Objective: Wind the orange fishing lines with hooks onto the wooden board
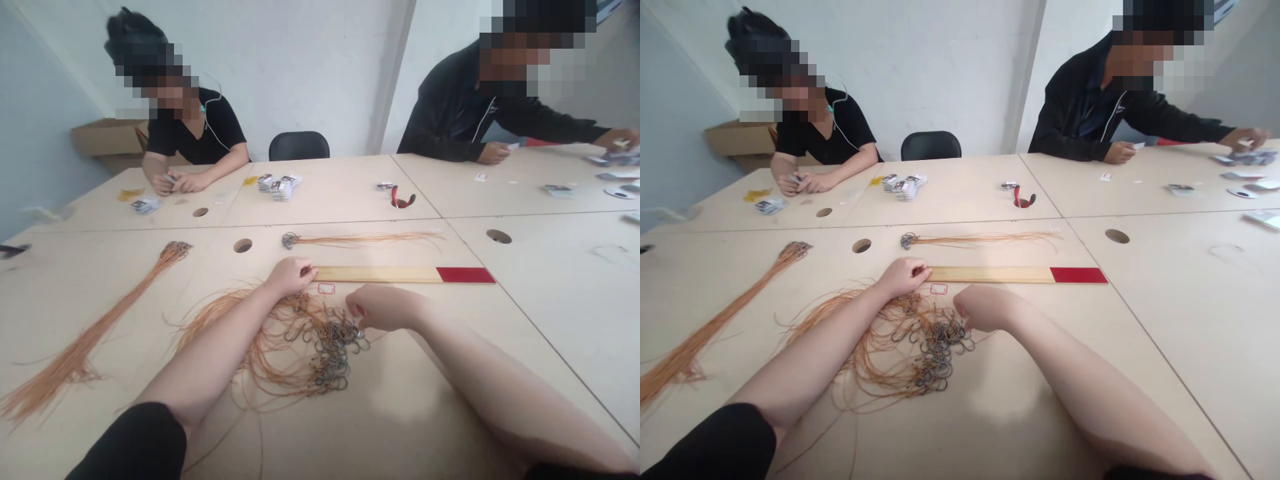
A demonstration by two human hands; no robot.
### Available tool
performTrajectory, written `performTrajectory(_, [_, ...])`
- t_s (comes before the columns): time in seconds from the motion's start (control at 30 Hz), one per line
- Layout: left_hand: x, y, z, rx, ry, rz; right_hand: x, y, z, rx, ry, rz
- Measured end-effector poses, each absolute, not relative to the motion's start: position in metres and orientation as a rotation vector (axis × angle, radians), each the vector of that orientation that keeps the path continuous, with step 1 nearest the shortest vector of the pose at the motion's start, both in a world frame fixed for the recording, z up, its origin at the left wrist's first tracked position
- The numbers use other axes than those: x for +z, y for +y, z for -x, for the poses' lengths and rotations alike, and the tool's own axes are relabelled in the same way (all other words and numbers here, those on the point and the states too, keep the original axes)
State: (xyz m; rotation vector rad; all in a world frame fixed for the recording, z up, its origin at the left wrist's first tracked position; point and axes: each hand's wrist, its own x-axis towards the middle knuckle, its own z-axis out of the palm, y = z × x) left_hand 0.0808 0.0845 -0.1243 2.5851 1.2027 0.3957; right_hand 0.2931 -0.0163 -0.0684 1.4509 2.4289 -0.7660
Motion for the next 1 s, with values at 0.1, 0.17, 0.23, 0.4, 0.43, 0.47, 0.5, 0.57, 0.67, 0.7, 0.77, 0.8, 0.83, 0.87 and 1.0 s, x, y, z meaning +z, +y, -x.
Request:
performTrajectory(0.1, [-0.126,0.086,-0.079,0.415,1.191,-2.467,-0.068,-0.013,-0.296,-0.822,2.416,-1.493])
performTrajectory(0.17, [-0.127,0.088,-0.078,0.426,1.192,-2.376,-0.069,-0.011,-0.296,-0.846,2.401,-1.502])
performTrajectory(0.23, [-0.129,0.09,-0.077,0.452,1.194,-2.311,-0.072,-0.011,-0.294,-0.855,2.396,-1.482])
performTrajectory(0.4, [-0.127,0.094,-0.075,0.509,1.101,-2.396,-0.079,-0.013,-0.289,-0.819,2.441,-1.453])
performTrajectory(0.43, [-0.127,0.094,-0.075,0.512,1.061,-2.433,-0.08,-0.013,-0.289,-0.819,2.45,-1.441])
performTrajectory(0.47, [-0.126,0.095,-0.074,0.504,1.028,-2.459,-0.081,-0.014,-0.288,-0.823,2.459,-1.42])
performTrajectory(0.5, [-0.126,0.096,-0.073,0.487,1.002,-2.474,-0.081,-0.014,-0.288,-0.827,2.469,-1.392])
performTrajectory(0.57, [-0.126,0.097,-0.072,0.438,0.97,-2.473,-0.08,-0.016,-0.287,-0.816,2.484,-1.337])
performTrajectory(0.67, [-0.129,0.097,-0.07,0.421,0.958,-2.437,-0.076,-0.02,-0.286,-0.78,2.496,-1.301])
performTrajectory(0.7, [-0.129,0.097,-0.07,0.437,0.961,-2.424,-0.074,-0.021,-0.286,-0.773,2.495,-1.299])
performTrajectory(0.77, [-0.129,0.096,-0.071,0.492,0.95,-2.398,-0.071,-0.022,-0.287,-0.781,2.492,-1.306])
performTrajectory(0.8, [-0.129,0.096,-0.072,0.523,0.944,-2.372,-0.07,-0.023,-0.287,-0.787,2.496,-1.315])
performTrajectory(0.83, [-0.129,0.095,-0.073,0.551,0.945,-2.329,-0.069,-0.024,-0.288,-0.792,2.502,-1.33])
performTrajectory(0.87, [-0.128,0.094,-0.074,0.58,0.952,-2.265,-0.067,-0.024,-0.289,-0.798,2.512,-1.352])
performTrajectory(1.0, [-0.133,0.091,-0.081,0.63,0.852,-1.862,-0.055,-0.027,-0.293,-0.853,2.512,-1.436])
